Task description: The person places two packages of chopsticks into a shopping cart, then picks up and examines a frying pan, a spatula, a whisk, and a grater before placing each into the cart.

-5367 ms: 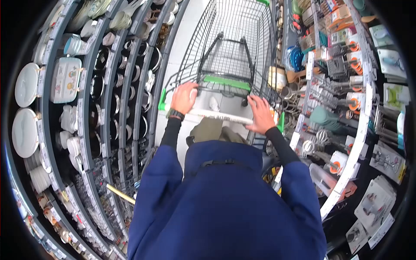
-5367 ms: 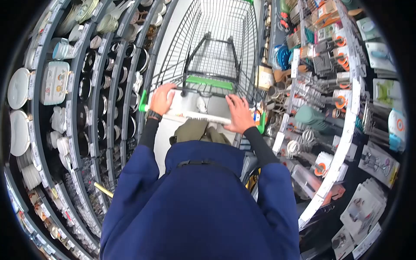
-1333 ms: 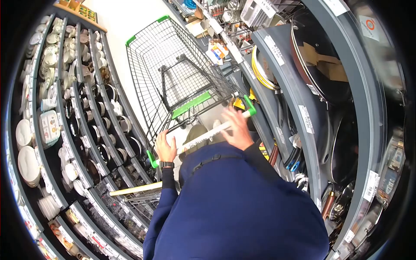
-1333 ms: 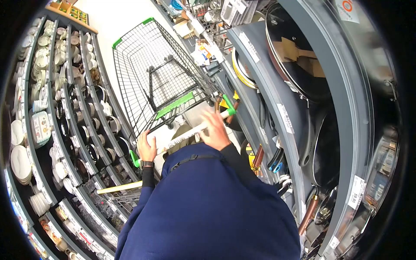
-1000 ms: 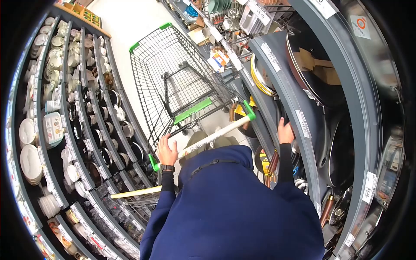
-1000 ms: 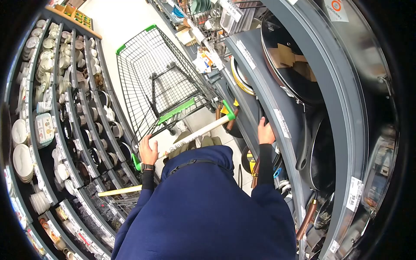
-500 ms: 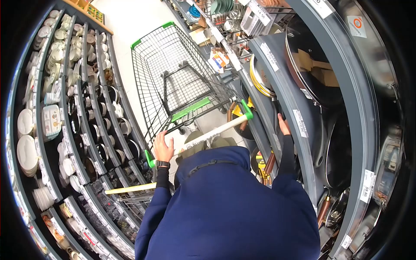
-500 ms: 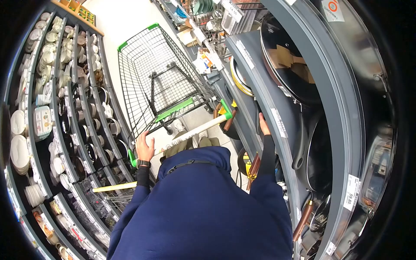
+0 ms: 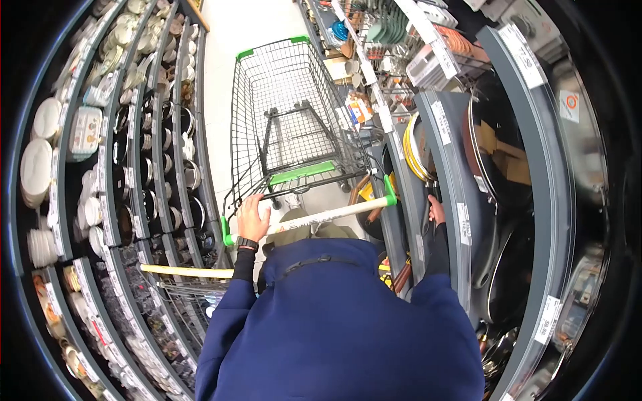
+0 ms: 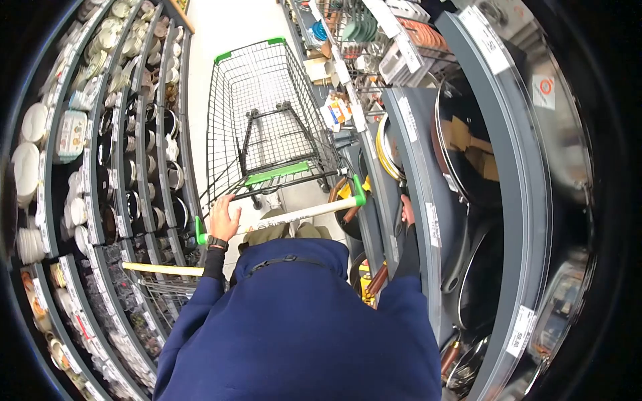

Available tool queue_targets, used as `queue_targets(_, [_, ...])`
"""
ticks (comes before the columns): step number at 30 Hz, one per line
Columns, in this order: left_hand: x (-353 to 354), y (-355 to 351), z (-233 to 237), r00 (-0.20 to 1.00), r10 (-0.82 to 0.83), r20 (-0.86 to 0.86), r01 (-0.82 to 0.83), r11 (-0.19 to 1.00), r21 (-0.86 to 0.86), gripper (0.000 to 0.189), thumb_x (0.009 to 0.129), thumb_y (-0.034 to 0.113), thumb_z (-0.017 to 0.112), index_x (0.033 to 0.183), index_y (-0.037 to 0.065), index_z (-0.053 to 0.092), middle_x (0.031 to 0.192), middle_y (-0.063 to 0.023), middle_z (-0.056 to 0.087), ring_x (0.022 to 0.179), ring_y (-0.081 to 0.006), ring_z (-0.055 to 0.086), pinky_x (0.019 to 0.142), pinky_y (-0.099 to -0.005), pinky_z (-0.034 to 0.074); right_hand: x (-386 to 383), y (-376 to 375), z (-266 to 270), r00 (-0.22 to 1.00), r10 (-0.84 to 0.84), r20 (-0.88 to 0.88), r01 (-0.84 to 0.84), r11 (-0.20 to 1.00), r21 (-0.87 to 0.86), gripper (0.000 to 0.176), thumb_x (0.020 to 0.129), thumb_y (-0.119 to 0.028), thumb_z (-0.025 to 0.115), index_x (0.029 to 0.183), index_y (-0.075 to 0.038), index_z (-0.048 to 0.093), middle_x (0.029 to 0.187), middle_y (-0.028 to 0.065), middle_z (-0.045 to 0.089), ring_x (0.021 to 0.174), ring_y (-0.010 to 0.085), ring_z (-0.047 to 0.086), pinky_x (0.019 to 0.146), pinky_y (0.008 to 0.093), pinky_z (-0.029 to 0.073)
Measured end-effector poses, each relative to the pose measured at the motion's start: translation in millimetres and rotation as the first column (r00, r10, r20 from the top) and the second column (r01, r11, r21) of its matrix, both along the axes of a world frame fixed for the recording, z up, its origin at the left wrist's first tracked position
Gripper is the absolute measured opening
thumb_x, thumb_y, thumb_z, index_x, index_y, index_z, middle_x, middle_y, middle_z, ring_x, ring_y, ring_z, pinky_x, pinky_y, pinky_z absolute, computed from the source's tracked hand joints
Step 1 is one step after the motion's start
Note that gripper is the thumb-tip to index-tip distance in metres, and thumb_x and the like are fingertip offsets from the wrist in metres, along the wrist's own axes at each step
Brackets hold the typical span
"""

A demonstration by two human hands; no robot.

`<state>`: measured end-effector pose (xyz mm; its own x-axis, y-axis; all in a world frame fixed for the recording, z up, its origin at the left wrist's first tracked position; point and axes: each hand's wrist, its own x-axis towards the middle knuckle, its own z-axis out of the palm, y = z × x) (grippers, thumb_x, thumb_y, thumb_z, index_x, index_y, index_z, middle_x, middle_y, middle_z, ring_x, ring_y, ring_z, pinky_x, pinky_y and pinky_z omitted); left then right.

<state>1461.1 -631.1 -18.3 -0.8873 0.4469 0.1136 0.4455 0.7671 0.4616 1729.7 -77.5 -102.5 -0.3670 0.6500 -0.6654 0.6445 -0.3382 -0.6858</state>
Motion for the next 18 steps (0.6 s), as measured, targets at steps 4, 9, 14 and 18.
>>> queue_targets(4, [1, -4, -2, 0.999, 0.018, 0.045, -0.017, 0.999, -0.038, 0.045, 0.085, 0.022, 0.068, 0.126, 0.008, 0.057, 0.127, -0.0132, 0.059, 0.126, -0.0349, 0.049, 0.105, -0.0476, 0.038, -7, -9, 18, 0.996, -0.053, -0.073, 0.048, 0.997, -0.068, 0.032, 0.087, -0.038, 0.072, 0.089, -0.013, 0.052, 0.052, -0.0059, 0.034, 0.038, 0.0081, 0.036, 0.034, 0.0282, 0.032])
queue_targets(9, [10, 11, 9, 1.0, 0.011, 0.005, -0.011, 1.0, 0.007, 0.06, 0.082, 0.025, 0.071, 0.136, 0.006, 0.051, 0.14, -0.0176, 0.049, 0.133, -0.0396, 0.041, 0.112, -0.0493, 0.032, -14, -23, 41, 0.997, -0.075, -0.018, 0.074, 0.997, -0.024, 0.088, 0.088, -0.032, 0.071, 0.147, 0.007, 0.018, 0.054, -0.0032, 0.037, 0.039, 0.009, 0.037, 0.035, 0.0289, 0.033])
queue_targets(14, [23, 47, 29, 0.998, -0.033, 0.056, 0.022, 0.984, 0.176, 0.062, 0.083, 0.026, 0.07, 0.138, 0.006, 0.049, 0.14, -0.018, 0.049, 0.135, -0.0386, 0.039, 0.113, -0.0481, 0.03, -16, -44, 67, 0.999, -0.032, -0.007, 0.032, 0.997, 0.065, 0.08, 0.088, -0.031, 0.072, 0.141, 0.009, 0.026, 0.054, -0.0027, 0.039, 0.039, 0.0093, 0.037, 0.037, 0.0283, 0.034])
queue_targets(18, [34, 64, 20, 0.992, -0.084, 0.1, 0.062, 0.978, 0.2, 0.062, 0.084, 0.027, 0.07, 0.138, 0.005, 0.048, 0.14, -0.0168, 0.05, 0.134, -0.0371, 0.04, 0.113, -0.0476, 0.031, -27, -71, 94, 0.999, -0.03, 0.024, 0.026, 0.986, 0.165, 0.043, 0.089, -0.029, 0.071, 0.111, 0.0, 0.048, 0.054, -0.0036, 0.04, 0.039, 0.0079, 0.037, 0.038, 0.0282, 0.033])
